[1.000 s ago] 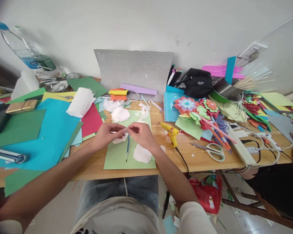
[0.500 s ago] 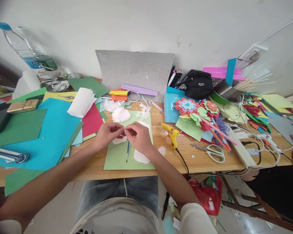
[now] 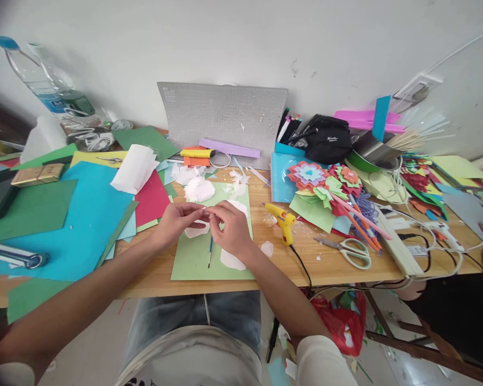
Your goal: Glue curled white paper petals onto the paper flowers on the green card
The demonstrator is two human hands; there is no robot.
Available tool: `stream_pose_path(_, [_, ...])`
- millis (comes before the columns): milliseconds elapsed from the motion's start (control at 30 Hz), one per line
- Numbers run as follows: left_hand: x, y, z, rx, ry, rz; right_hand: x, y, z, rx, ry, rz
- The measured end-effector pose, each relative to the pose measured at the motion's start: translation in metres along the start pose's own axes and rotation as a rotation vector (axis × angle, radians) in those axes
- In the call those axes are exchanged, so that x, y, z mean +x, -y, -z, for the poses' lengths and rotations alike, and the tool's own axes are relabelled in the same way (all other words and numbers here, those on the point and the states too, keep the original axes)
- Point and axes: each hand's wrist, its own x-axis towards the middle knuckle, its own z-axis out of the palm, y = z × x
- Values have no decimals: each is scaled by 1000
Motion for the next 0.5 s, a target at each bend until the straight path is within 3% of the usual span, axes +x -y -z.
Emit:
stream_pose_path(167, [3, 6, 0, 14, 22, 45, 3, 0, 1, 34, -55, -114])
stream_pose_path(500, [1, 1, -2, 64, 47, 75, 6, -3, 1, 121, 6, -203])
